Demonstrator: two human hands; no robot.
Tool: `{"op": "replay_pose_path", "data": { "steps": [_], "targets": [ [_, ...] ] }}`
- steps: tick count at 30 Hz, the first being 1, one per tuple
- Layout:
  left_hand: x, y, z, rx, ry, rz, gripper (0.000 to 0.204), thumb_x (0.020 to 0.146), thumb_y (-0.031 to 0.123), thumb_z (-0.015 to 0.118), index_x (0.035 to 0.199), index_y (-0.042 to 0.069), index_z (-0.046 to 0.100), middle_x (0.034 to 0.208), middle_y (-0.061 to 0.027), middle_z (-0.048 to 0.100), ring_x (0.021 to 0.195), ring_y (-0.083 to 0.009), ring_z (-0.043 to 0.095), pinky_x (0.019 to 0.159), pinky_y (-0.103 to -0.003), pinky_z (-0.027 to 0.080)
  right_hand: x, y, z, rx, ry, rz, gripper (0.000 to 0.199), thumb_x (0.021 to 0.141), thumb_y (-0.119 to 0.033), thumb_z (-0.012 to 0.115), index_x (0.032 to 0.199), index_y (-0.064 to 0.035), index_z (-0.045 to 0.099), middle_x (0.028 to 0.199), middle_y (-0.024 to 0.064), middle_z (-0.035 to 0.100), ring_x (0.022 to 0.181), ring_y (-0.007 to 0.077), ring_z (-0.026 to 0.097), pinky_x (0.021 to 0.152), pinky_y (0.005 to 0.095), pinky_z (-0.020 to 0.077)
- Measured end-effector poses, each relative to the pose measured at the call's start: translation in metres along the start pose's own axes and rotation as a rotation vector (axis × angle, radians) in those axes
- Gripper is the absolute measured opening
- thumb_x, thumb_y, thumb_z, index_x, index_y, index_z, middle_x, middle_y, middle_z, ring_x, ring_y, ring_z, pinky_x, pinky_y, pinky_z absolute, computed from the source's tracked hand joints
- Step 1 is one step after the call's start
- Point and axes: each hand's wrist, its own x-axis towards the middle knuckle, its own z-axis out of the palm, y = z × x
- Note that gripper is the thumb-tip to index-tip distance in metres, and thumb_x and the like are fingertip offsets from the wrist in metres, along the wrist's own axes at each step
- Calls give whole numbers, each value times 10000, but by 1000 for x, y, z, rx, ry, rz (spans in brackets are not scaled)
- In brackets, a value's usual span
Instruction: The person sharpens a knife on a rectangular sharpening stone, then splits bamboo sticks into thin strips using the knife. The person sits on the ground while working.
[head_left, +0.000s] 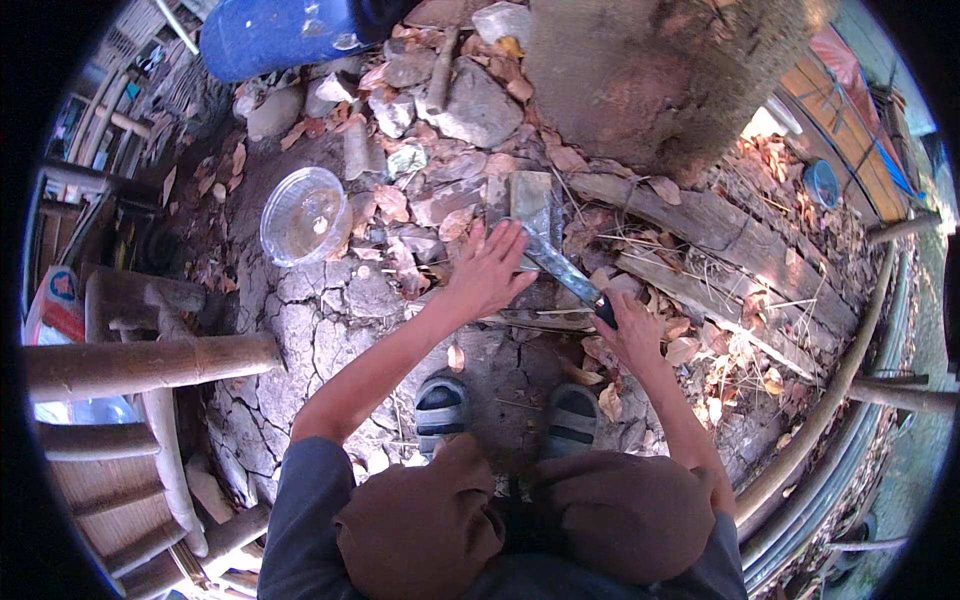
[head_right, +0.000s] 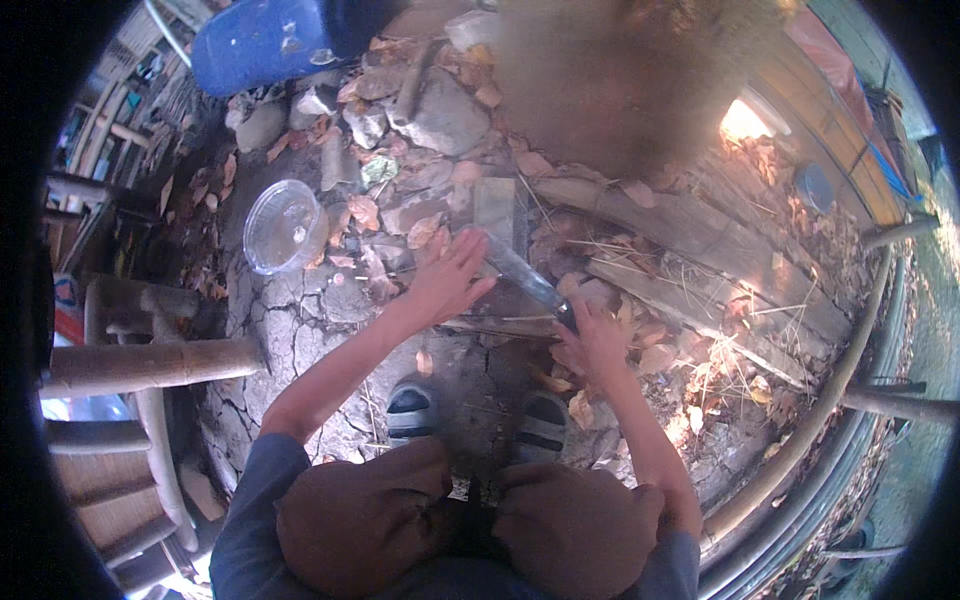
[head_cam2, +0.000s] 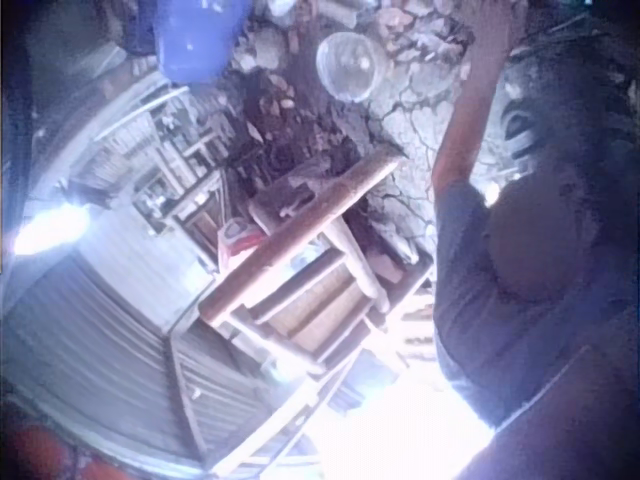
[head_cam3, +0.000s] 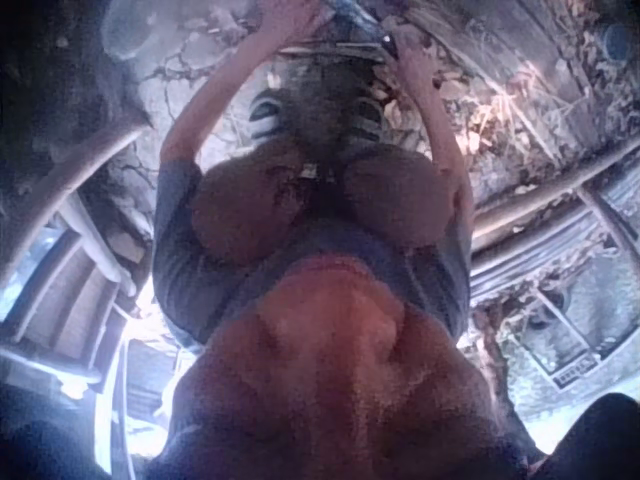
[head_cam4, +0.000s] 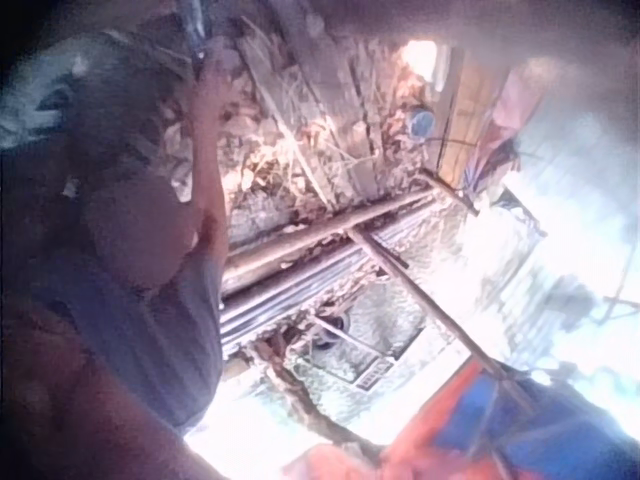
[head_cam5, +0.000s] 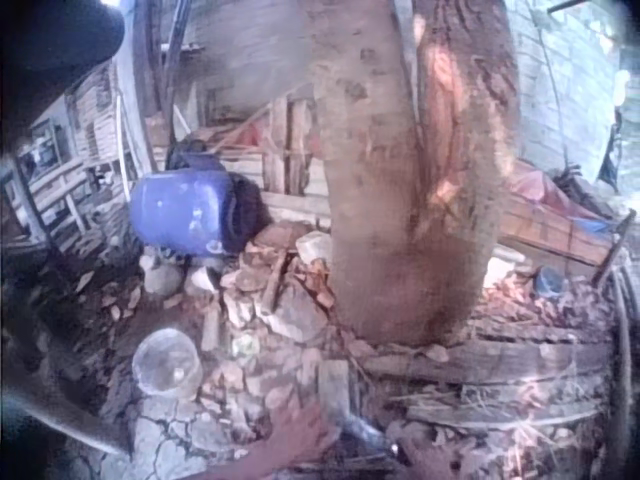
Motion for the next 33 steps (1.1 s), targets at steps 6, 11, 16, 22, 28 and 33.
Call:
{"op": "replay_pose_path", "data": {
  "steps": [6,11,16,22,28,33],
  "targets": [
    [2,-5,-8,22,-57,1,700,1010,486,482,1539,50,341,1625,-165,267,1509,-318,256,1227,-529,179,-3,11,19,-77,25,47,575,921,-398,668,1393,-147,456,870,191,685,711,405,682,640,520,536],
    [-17,3,-20,65,-258,68,761,977,431,521,1568,29,261,1637,-167,248,1520,-305,241,1237,-506,154,-44,8,21,-38,-96,44,561,905,-325,680,1369,-134,429,825,191,692,689,423,676,622,529,533],
    [35,-24,-28,222,-143,93,795,842,67,561,1562,2,230,1622,-166,278,1517,-314,243,1244,-515,149,25,26,16,-91,-12,-25,524,889,-293,689,1330,-149,446,899,197,715,812,423,693,675,538,532],
    [-45,6,-4,139,-144,143,732,904,121,487,1581,23,225,1630,-146,291,1507,-277,284,1235,-483,156,-22,27,24,-153,-9,-139,481,892,-311,697,1265,-118,464,767,164,683,697,389,680,606,536,509],
    [33,-23,-17,161,-116,59,742,876,59,495,1573,25,242,1634,-155,271,1499,-296,295,1217,-510,220,49,47,16,-105,-85,-52,582,868,-298,712,1348,-118,437,689,149,666,627,390,664,525,514,485],
    [-14,1,-5,221,-228,137,770,850,85,522,1569,21,254,1629,-154,279,1498,-294,296,1216,-509,232,-16,21,5,-183,-71,-61,480,856,-240,702,1251,-108,462,689,153,655,619,391,654,519,514,472]
  ]
}}
